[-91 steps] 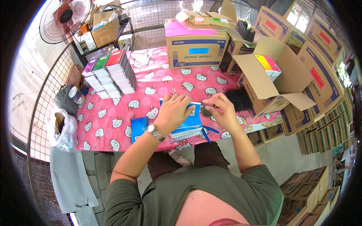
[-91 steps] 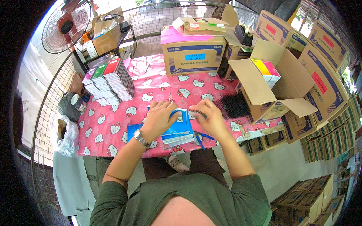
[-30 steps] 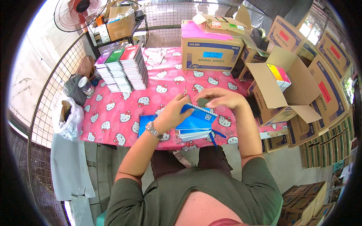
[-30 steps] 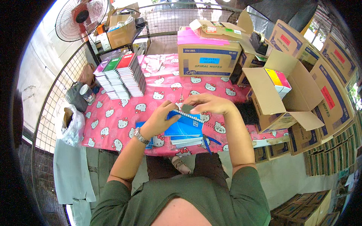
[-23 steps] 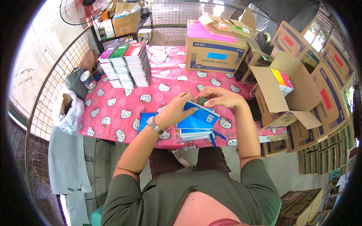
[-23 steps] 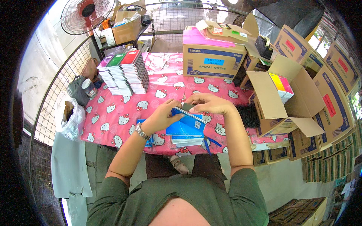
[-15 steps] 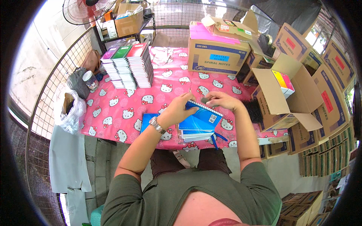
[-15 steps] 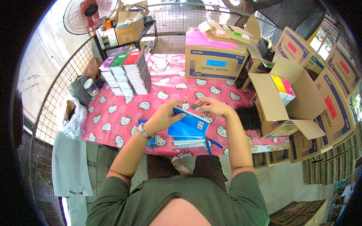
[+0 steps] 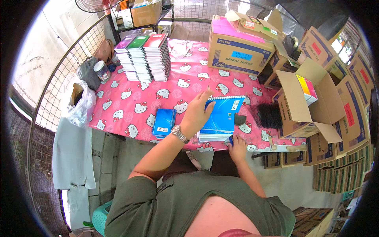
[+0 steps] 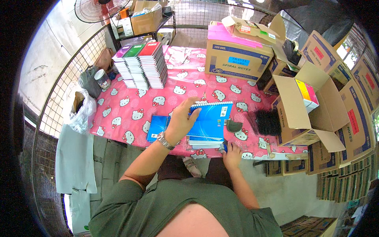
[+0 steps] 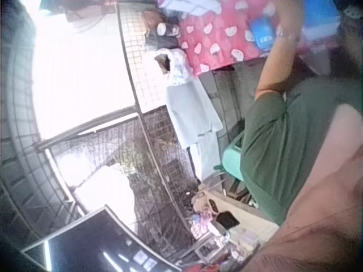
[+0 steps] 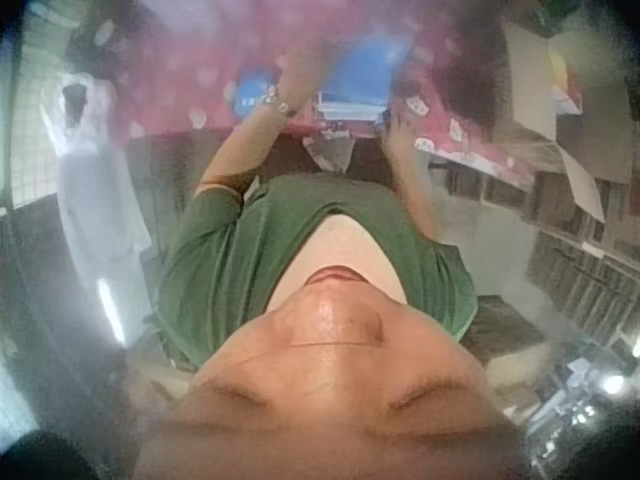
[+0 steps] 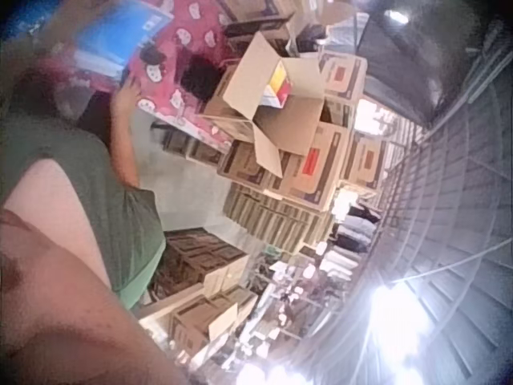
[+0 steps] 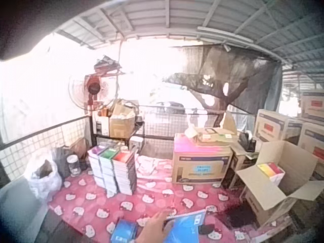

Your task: The person manually inserts a plastic spiral coil through the pre-punched holes of a notebook and uses a hand tool to crimp and trim the ends.

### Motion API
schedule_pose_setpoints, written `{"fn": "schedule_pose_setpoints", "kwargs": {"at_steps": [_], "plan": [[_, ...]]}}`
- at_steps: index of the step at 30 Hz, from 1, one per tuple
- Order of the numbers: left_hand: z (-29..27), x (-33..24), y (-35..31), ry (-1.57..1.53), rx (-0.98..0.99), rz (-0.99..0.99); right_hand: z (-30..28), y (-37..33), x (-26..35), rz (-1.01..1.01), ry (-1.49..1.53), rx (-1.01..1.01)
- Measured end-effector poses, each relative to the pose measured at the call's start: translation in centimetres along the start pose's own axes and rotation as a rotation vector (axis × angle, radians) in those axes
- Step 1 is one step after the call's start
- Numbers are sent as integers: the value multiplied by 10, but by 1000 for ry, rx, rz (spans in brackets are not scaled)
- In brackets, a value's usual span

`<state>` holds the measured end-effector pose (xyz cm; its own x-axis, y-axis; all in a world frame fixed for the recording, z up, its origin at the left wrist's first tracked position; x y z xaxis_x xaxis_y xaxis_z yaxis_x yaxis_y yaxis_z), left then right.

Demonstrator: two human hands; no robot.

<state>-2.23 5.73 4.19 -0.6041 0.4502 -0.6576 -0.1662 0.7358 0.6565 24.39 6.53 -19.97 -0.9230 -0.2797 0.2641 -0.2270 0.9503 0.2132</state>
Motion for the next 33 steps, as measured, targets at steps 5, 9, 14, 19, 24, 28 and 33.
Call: {"fn": "schedule_pose_setpoints", "kwargs": {"at_steps": [5, 9, 14, 19, 24, 28, 33], "plan": [[5, 27, -3, -94, 114, -222, -96, 29, 5, 91, 554, -396], [5, 25, -6, -131, 69, -193, -183, 47, 103, -261, 718, -312], [12, 40, -9, -141, 163, -350, -201, 49, 162, -436, 559, -258], [9, 43, -12, -221, 61, -247, -211, 54, 177, -464, 430, -279], [-1, 22, -15, -131, 1, -159, -175, 60, 168, -172, 1071, 196], [-20, 11, -25, -66, -123, -92, -161, 50, 170, -32, 1515, 423], [-89, 94, -72, -553, -559, -571, -167, 65, 83, -125, 881, -334]]}}
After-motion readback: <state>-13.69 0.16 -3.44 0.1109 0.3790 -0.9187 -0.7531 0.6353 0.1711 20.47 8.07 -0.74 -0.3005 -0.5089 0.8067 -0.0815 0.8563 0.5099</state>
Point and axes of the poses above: each hand's wrist, its own y-axis towards the middle knuckle, its own z-axis out of the palm, x = y × z, the point moved 7 cm from there along y, towards the middle knuckle, and after that the axes turned 1 degree about -x, right-handed, at the moved point
